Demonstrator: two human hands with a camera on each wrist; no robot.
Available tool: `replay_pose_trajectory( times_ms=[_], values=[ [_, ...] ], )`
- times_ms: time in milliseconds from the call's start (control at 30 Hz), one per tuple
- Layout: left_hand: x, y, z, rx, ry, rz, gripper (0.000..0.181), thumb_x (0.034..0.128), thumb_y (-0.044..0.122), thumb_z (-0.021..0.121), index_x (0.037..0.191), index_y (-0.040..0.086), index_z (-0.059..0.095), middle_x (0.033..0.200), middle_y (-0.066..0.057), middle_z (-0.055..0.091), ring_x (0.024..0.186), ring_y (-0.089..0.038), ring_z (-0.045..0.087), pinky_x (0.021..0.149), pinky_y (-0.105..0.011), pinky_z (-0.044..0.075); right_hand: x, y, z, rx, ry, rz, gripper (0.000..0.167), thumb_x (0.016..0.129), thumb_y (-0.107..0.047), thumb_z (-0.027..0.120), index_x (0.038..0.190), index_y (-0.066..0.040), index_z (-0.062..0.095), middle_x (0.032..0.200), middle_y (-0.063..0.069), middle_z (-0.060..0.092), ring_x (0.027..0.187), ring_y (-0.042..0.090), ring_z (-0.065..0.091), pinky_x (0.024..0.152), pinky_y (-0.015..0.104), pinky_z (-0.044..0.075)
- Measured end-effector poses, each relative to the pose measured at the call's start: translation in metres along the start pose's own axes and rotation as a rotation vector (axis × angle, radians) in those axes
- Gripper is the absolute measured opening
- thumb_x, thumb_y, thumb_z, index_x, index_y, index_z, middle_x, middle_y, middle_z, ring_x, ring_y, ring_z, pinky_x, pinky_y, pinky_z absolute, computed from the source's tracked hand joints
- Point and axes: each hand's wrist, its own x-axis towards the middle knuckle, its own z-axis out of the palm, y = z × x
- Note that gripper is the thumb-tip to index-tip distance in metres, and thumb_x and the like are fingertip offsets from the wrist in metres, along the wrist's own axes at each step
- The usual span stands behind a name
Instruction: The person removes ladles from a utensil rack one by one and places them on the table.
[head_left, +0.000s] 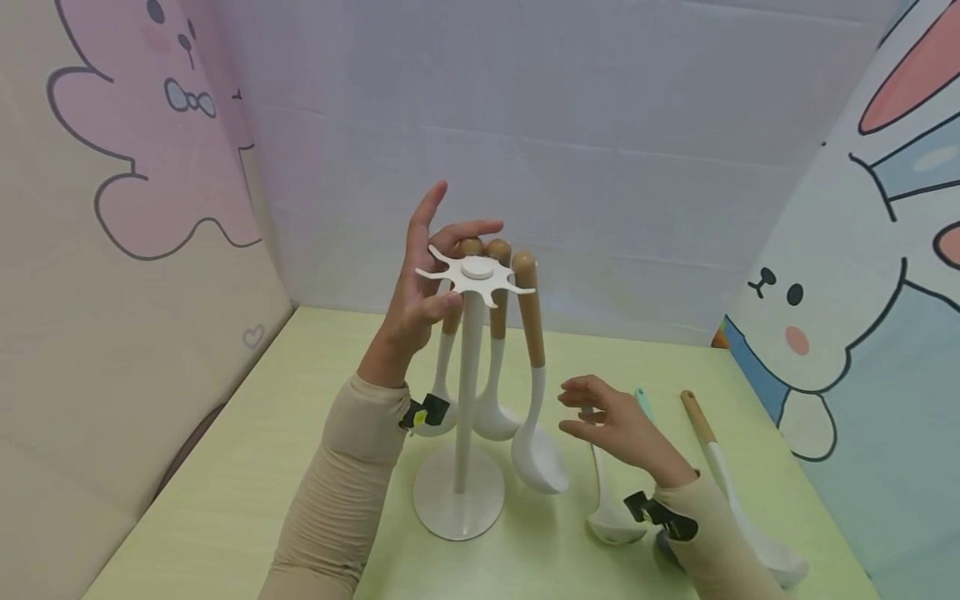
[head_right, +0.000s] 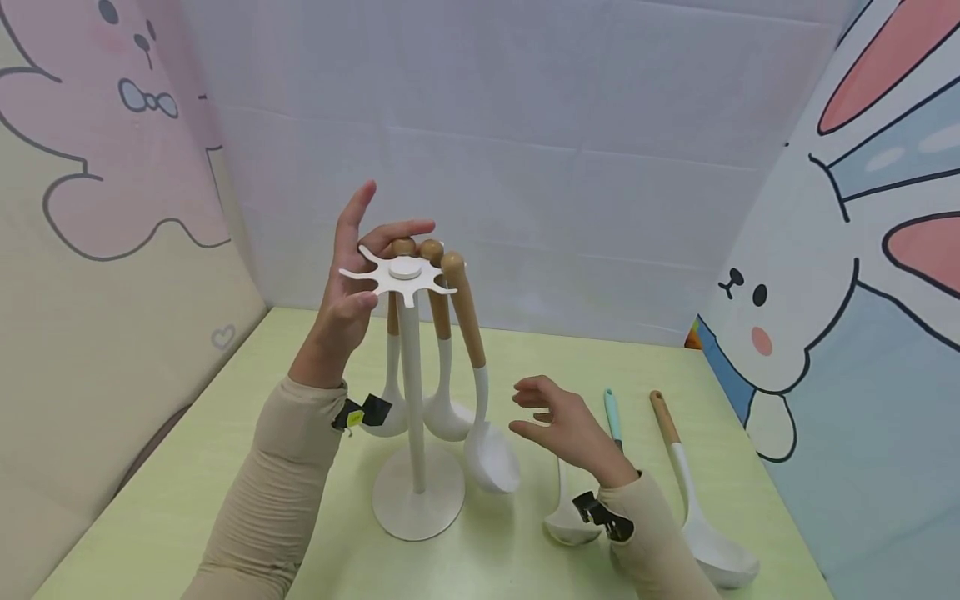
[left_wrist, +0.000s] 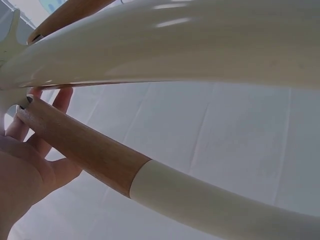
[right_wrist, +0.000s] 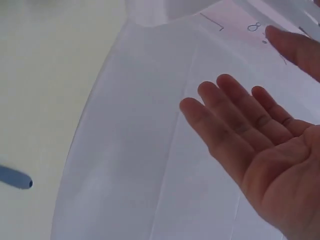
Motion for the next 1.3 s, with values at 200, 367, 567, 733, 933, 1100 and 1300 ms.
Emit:
replay_pose_trajectory(
  times_ms=[200,367,567,733,933,1100,1300],
  values=[
    [0.001,0.000,0.000,-0.016,-0.002,-0.005,0.129,0.0689,0.067,0.077,0.157,0.007,0.005,0.131,-0.011,0.060,0.120,-0.024,0.055,0.095,-0.033,0.046,0.002,-0.012,0.009,0.197,-0.012,-0.154,0.054,0.090,-0.001,0.071,0.138,0.002,0.046,0.129,0.022,0.059,0.119,0.035,0.059,0.096,0.045,0.052],
    [0.001,0.000,-0.001,-0.019,-0.008,-0.003,0.129,0.0689,0.067,0.077,0.157,0.006,0.005,0.131,-0.009,0.060,0.121,-0.024,0.055,0.097,-0.035,0.045,0.007,-0.017,0.022,0.315,0.030,-0.257,0.049,0.090,0.007,0.067,0.135,0.005,0.048,0.123,0.022,0.062,0.112,0.017,0.064,0.091,0.043,0.055],
    [0.002,0.000,-0.003,-0.033,-0.018,-0.010,0.130,0.0679,0.068,0.077,0.157,0.006,0.004,0.130,-0.007,0.061,0.119,-0.022,0.056,0.099,-0.037,0.045,0.012,-0.018,0.035,0.412,0.040,-0.355,0.043,0.091,0.011,0.064,0.131,0.003,0.052,0.116,0.023,0.065,0.105,0.018,0.066,0.086,0.036,0.057],
    [0.002,0.001,-0.004,-0.077,-0.028,-0.024,0.131,0.0673,0.065,0.079,0.157,0.006,0.004,0.129,-0.005,0.061,0.116,-0.020,0.058,0.102,-0.038,0.044,0.014,-0.019,0.043,0.474,0.009,-0.372,0.043,0.092,0.011,0.062,0.132,-0.006,0.055,0.114,0.020,0.066,0.104,0.024,0.067,0.087,0.036,0.057],
    [0.003,0.000,-0.006,-0.098,-0.039,-0.024,0.130,0.0678,0.064,0.078,0.157,0.006,0.003,0.128,-0.003,0.061,0.115,-0.020,0.058,0.105,-0.043,0.039,0.014,-0.018,0.047,0.588,-0.049,-0.363,0.044,0.094,0.011,0.057,0.130,-0.014,0.058,0.113,0.011,0.070,0.106,0.024,0.068,0.087,0.034,0.056],
    [0.003,-0.001,-0.007,-0.115,-0.045,-0.022,0.129,0.0678,0.063,0.079,0.157,0.006,0.004,0.127,-0.003,0.062,0.115,-0.020,0.059,0.107,-0.044,0.037,0.015,-0.017,0.049,0.629,-0.059,-0.356,0.040,0.097,0.006,0.057,0.130,-0.017,0.059,0.112,0.004,0.071,0.105,0.018,0.068,0.088,0.036,0.056],
    [0.002,-0.002,-0.007,-0.132,-0.045,-0.021,0.128,0.0686,0.061,0.079,0.157,0.008,0.003,0.130,-0.004,0.060,0.119,-0.022,0.057,0.107,-0.043,0.037,0.014,-0.017,0.050,0.619,-0.050,-0.348,0.042,0.097,0.007,0.056,0.130,-0.020,0.059,0.111,0.000,0.071,0.102,0.017,0.069,0.087,0.034,0.056]
  ],
)
